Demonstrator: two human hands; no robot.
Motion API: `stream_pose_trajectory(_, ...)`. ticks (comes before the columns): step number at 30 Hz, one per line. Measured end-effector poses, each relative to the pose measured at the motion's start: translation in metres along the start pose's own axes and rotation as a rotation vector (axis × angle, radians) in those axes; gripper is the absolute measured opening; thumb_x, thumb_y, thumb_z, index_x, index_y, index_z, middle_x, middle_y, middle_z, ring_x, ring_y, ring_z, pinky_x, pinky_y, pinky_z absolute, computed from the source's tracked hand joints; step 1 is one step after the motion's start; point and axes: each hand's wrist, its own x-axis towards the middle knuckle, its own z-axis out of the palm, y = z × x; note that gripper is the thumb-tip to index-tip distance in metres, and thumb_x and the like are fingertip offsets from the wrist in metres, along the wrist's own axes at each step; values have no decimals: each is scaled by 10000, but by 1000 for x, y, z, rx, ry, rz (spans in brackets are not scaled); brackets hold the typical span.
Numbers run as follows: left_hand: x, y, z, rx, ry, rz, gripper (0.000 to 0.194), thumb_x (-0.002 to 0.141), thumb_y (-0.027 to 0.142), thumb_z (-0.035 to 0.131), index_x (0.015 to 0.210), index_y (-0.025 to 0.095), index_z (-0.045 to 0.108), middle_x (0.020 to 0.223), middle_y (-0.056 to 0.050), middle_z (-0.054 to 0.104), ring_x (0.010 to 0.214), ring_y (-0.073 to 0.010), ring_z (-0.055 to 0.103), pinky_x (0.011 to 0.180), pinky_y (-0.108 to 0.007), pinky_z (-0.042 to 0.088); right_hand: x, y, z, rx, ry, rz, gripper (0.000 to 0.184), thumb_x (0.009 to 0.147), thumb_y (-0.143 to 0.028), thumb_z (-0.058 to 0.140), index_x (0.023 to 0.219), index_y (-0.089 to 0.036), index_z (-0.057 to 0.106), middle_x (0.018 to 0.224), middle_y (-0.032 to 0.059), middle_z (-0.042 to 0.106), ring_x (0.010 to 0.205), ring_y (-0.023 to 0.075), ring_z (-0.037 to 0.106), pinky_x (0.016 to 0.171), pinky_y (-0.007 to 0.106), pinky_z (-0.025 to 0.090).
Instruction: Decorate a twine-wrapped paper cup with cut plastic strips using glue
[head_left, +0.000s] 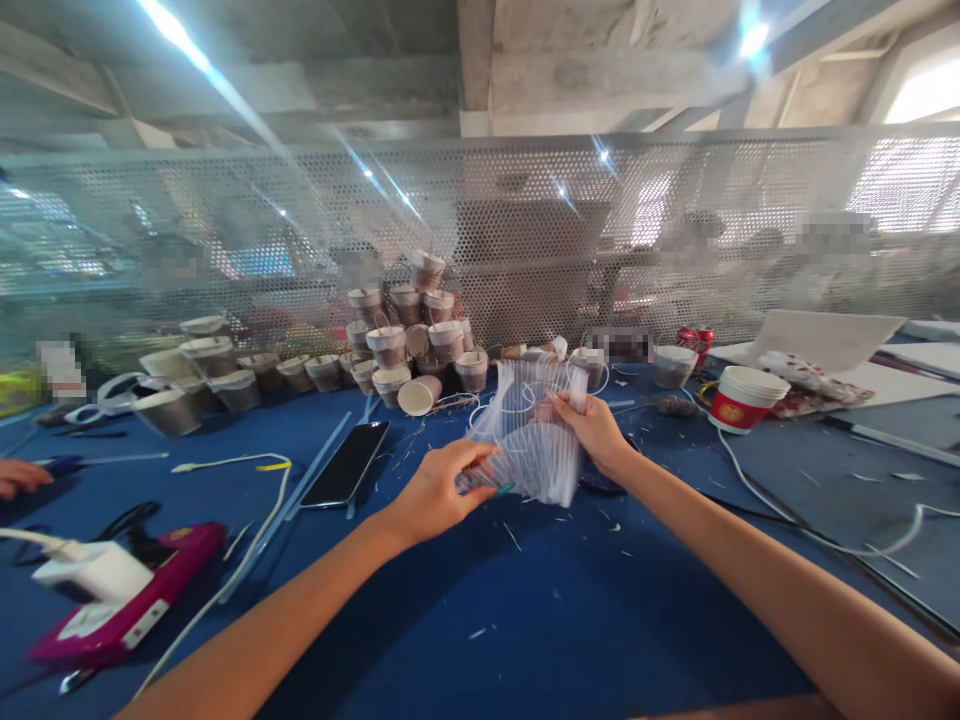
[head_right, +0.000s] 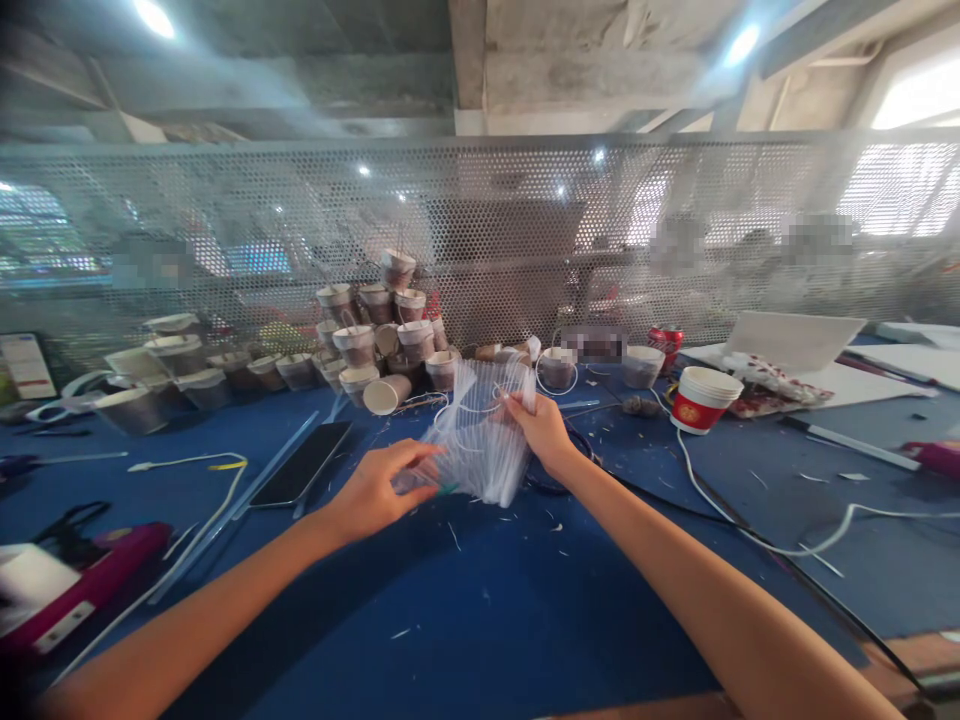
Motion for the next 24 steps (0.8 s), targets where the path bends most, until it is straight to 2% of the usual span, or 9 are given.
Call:
stream_pose_trajectory(4, -2, 4, -2, 37, -121, 198, 258, 781, 201, 529, 1025, 218, 609, 815, -44, 574, 739, -145, 531, 656, -294, 460, 6, 4, -7, -13, 68, -42, 280, 655, -427, 630, 760, -168, 628, 627, 22, 657, 611, 168, 614, 608, 304, 470)
stream_pose_trajectory(8, -5, 4, -2, 190, -149, 388, 316, 818, 119, 412, 1033, 228, 618, 787, -59, 572, 724, -149, 503, 643, -300, 439, 7, 0, -11, -2, 124, -33, 278, 652, -426, 633, 739, -163, 619, 630, 22, 654, 533, 148, 589, 510, 274, 462)
stream_pose_trajectory(10, -7, 1, -5, 275, -188, 441, 340, 827, 121, 389, 1042, 253, 616, 782, -59, 588, 727, -158, 499, 658, -315, 432, 6, -5, -13, 33, 138, -7, 279, 656, -431, 630, 742, -168, 609, 635, 21, 655, 459, 129, 559, 433, 256, 443)
stream_pose_trajectory(13, -7, -6, -13, 310, -260, 464, 322, 842, 177, 397, 1064, 283, 603, 801, -52, 609, 755, -168, 509, 700, -321, 425, 4, -12, -15, 63, 171, 31, 297, 670, -458, 614, 769, -179, 593, 657, 28, 664, 356, 108, 503, 296, 224, 346)
stream_pose_trajectory(16, -5, -12, -20, 324, -304, 479, 302, 842, 207, 405, 1051, 282, 610, 773, -47, 603, 738, -172, 503, 705, -317, 414, 4, -15, -15, 97, 232, 38, 307, 671, -472, 610, 774, -186, 567, 724, 48, 680, 336, 114, 503, 238, 211, 270)
stream_pose_trajectory(20, 0, -11, -24, 397, -331, 445, 289, 824, 198, 419, 1026, 261, 617, 817, -63, 587, 762, -184, 490, 712, -333, 394, 3, -11, -12, 119, 267, 40, 295, 701, -483, 575, 767, -197, 545, 766, 55, 688, 354, 124, 521, 258, 233, 340)
stream_pose_trajectory(24, 0, -5, -21, 332, -316, 340, 296, 768, 376, 523, 1005, 223, 611, 965, -84, 535, 876, -221, 470, 782, -376, 388, -1, -10, -4, 186, 171, 75, 272, 721, -456, 560, 836, -210, 551, 817, 52, 686, 443, 149, 583, 360, 277, 463)
